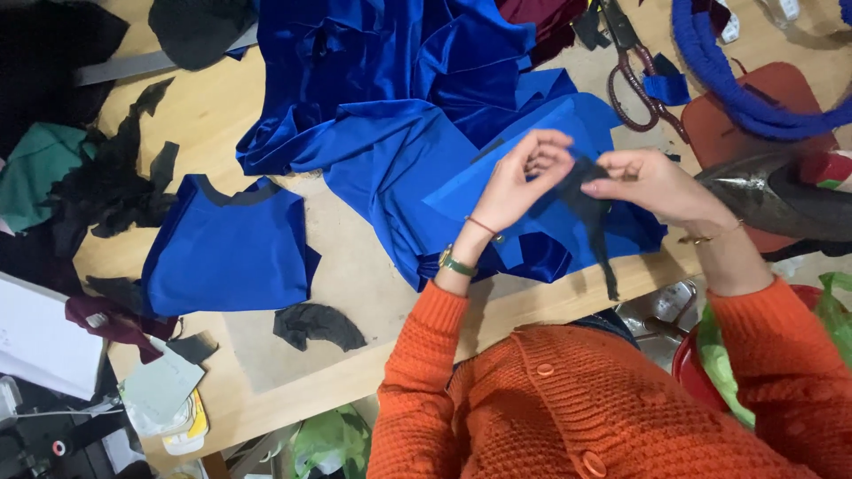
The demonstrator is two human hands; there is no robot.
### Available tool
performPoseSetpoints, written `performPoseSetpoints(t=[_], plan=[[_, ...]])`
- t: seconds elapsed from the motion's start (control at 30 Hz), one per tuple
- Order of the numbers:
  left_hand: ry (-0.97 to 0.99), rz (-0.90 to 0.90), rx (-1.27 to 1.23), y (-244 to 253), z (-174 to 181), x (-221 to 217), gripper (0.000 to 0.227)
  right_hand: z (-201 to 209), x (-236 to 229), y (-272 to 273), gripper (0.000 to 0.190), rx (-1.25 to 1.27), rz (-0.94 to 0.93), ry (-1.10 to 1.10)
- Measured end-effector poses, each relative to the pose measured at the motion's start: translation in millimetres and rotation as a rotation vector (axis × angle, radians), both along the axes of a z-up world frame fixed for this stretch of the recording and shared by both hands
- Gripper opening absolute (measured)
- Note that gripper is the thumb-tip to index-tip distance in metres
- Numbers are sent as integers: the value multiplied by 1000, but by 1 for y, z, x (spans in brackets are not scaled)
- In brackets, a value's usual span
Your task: The person irons a piece of blue fabric on a wooden table using a steam iron. They place a small black fabric piece onto the blue material, smooth it with their hands, and press it with the iron. The person repeats this process, adjusting the fabric and ironing different sections.
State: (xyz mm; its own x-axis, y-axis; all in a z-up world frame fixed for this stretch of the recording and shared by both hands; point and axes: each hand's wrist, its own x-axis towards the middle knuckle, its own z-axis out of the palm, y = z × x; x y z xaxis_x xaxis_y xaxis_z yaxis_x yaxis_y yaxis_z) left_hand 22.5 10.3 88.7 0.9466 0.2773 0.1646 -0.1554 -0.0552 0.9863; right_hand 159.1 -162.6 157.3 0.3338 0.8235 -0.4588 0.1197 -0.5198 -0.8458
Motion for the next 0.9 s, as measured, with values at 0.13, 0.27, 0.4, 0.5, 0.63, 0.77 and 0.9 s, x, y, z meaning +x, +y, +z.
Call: performPoseSetpoints(t=[0.13, 0.27, 0.4, 0.5, 0.63, 0.77, 0.9], plan=[[218, 29, -444, -20, -35, 12, 48, -66, 8, -3, 18, 214, -267, 176], [560, -11, -513, -52, -53, -8, 78, -115, 18, 6, 11, 167, -297, -28], [461, 23, -557, -68, -95, -19, 53, -118, 22, 13, 10, 149, -242, -137], [553, 49, -247, -62, -55, -28, 41, -102, 25, 13, 7, 148, -238, -147], [496, 368, 413, -49, -34, -39, 31, -56, 39, -12, 11, 219, -302, -177], [567, 699, 981, -11, -55, -33, 47, -19, 49, -49, 15, 409, -479, -3], [569, 703, 1064, 7, -82, -23, 45, -1, 30, -71, 9, 335, -574, -185]])
